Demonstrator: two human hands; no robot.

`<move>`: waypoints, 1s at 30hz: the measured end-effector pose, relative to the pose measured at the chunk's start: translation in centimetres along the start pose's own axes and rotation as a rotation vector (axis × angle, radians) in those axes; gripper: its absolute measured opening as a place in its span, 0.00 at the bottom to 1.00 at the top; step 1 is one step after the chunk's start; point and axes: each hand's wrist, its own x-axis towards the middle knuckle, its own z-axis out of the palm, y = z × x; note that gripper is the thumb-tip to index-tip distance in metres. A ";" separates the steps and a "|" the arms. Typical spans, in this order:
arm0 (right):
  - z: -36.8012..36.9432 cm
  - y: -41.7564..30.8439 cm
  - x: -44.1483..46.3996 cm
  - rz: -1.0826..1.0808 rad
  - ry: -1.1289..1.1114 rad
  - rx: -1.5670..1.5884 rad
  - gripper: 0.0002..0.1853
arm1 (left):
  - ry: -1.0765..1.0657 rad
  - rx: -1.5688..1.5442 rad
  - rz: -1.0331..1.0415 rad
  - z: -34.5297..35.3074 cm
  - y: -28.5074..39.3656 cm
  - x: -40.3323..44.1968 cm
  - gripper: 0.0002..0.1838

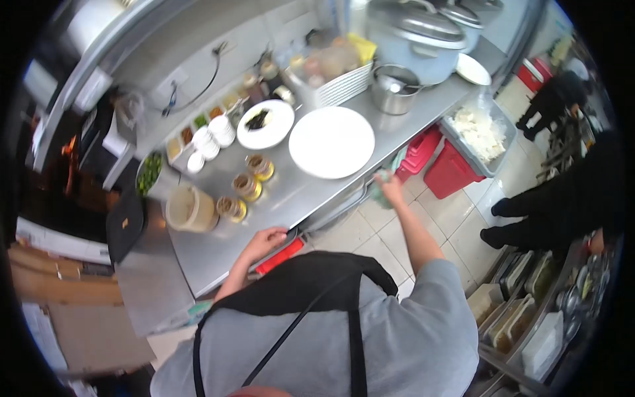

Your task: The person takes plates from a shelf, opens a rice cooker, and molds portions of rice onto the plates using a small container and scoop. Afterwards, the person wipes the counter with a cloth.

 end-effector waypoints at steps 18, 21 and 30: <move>0.2 -10.3 -4.5 0.599 0.055 0.795 0.15 | -0.299 -0.205 -0.068 1.3 4.6 11.4 0.15; -6.1 -11.0 -8.5 0.609 0.060 0.845 0.15 | -0.387 -0.151 -0.040 4.2 7.0 14.5 0.15; -26.4 -6.5 -12.7 0.455 0.434 0.702 0.17 | 0.108 0.127 0.620 12.6 25.4 31.5 0.31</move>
